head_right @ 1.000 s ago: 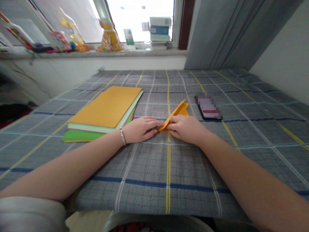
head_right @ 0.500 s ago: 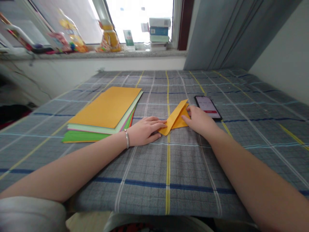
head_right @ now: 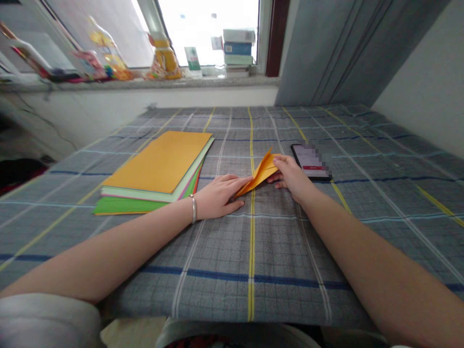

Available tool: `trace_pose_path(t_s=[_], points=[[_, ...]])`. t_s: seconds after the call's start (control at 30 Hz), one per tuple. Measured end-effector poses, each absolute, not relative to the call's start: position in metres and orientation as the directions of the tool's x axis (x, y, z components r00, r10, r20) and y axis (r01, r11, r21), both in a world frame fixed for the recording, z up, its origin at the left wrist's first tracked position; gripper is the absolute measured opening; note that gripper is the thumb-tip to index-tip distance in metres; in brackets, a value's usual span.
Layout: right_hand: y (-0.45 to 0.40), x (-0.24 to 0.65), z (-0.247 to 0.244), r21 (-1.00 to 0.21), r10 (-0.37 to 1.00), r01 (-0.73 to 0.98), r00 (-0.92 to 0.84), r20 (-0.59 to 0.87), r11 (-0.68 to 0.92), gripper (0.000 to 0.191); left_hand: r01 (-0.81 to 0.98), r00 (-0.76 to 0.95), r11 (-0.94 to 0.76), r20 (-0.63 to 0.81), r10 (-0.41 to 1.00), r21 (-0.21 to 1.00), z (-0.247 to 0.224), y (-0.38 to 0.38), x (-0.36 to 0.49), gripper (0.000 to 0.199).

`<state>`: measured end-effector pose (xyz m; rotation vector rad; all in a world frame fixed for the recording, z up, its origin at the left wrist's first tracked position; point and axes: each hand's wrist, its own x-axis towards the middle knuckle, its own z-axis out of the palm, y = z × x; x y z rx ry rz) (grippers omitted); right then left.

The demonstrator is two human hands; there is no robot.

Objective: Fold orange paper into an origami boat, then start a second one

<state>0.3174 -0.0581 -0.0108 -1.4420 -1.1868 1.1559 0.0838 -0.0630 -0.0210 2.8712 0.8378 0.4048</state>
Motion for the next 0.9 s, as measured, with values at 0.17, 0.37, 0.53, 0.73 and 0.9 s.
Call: trace_pose_path(t_s=[0.17, 0.37, 0.53, 0.73, 0.9], points=[[-0.060, 0.313, -0.019, -0.989, 0.995, 0.118, -0.065, 0.082, 0.089, 0.068, 0.512, 0.792, -0.822, 0.232, 0.564, 0.251, -0.024, -0.061, 0.084, 0.076], [-0.064, 0.308, -0.036, -0.894, 0.930, 0.275, -0.203, 0.306, 0.354, 0.080, 0.456, 0.784, -0.825, 0.289, 0.550, 0.332, -0.024, -0.059, 0.081, 0.083], [-0.065, 0.308, -0.039, -0.746, 0.869, 0.451, -0.311, 0.383, 0.490, 0.080, 0.432, 0.797, -0.844, 0.303, 0.522, 0.318, -0.021, -0.059, 0.081, 0.057], [-0.059, 0.313, -0.044, -0.436, 0.881, 0.771, -0.349, 0.321, 0.464, 0.050, 0.477, 0.757, -0.838, 0.360, 0.545, 0.265, -0.025, -0.055, 0.081, 0.037], [-0.056, 0.314, -0.050, -0.349, 0.905, 0.852, -0.286, 0.316, 0.391, 0.056, 0.484, 0.773, -0.855, 0.368, 0.517, 0.185, -0.028, -0.052, 0.081, 0.030]])
